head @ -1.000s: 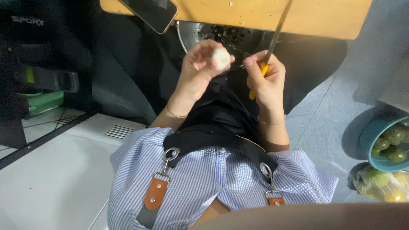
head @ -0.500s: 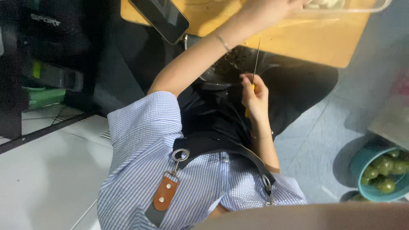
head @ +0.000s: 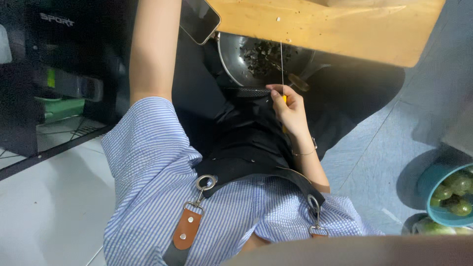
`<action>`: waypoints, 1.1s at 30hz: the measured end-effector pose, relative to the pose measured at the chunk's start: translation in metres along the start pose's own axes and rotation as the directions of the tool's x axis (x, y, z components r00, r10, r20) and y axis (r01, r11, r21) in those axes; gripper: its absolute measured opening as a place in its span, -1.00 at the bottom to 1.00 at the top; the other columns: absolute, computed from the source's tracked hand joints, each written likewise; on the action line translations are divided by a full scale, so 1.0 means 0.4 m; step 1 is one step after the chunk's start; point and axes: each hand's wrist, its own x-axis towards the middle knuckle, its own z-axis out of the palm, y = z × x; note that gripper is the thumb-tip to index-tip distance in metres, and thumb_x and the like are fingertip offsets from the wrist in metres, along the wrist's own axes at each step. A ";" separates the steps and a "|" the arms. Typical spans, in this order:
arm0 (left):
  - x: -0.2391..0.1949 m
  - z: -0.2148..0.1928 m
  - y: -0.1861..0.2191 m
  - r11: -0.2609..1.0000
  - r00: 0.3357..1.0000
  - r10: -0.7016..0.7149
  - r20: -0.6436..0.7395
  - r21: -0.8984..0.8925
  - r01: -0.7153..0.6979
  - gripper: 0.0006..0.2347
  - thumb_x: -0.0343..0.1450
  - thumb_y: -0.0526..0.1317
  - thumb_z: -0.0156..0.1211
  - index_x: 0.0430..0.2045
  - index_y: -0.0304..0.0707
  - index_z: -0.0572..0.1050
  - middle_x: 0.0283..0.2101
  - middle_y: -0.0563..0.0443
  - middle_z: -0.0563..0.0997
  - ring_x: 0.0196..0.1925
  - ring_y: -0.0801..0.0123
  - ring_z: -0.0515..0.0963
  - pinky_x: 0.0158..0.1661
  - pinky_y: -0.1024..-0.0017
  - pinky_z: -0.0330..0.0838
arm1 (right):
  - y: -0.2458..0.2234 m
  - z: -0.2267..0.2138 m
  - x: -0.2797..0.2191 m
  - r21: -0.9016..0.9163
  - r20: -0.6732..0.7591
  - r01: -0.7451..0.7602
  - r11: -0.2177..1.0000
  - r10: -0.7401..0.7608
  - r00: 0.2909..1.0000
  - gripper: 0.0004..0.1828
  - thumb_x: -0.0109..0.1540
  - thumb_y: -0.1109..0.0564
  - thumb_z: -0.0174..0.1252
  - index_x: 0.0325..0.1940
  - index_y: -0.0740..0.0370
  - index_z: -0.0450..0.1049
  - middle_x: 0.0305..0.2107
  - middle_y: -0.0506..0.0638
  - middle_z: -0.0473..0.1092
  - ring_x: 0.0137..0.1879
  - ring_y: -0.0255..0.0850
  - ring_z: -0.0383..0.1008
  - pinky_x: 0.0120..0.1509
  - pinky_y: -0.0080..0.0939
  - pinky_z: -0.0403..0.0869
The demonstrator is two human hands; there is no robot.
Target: The person uses a small knife to cut the ends off of snails, placing the trimmed snails into a plastic container.
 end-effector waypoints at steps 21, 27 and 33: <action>-0.192 0.133 0.006 0.945 0.968 -0.208 0.138 -0.227 0.236 -0.63 0.60 -0.33 0.28 0.31 -0.11 0.38 0.39 0.15 0.44 0.49 0.42 0.41 0.58 0.32 0.33 | -0.249 -0.076 -0.097 -0.603 0.313 0.553 0.576 -0.466 0.827 -0.31 0.52 -0.20 -0.25 0.58 0.29 -0.10 0.45 0.30 0.18 -0.45 -0.29 0.23 -0.28 -0.23 0.19; -0.211 0.147 0.051 0.896 0.932 -0.327 0.156 -0.263 0.358 -0.54 0.47 -0.17 0.38 0.25 -0.26 0.40 0.31 0.00 0.48 0.43 0.36 0.43 0.49 0.41 0.31 | -0.259 -0.081 -0.130 -0.611 0.357 0.513 0.603 -0.368 0.859 -0.34 0.47 0.06 -0.03 0.58 0.36 -0.03 -0.60 -0.12 -0.01 -0.48 -0.26 0.00 -0.30 -0.21 0.11; -0.213 0.148 0.092 0.911 0.909 -0.388 0.152 -0.087 0.403 -0.53 0.48 -0.27 0.41 0.28 -0.12 0.36 0.18 0.00 0.33 0.17 0.35 0.52 0.13 0.51 0.65 | -0.276 -0.091 -0.135 -0.599 0.440 0.588 0.543 -0.390 0.809 -0.38 0.50 -0.07 -0.05 0.55 0.31 0.07 -0.60 -0.10 0.00 -0.47 -0.24 -0.01 -0.28 -0.21 0.12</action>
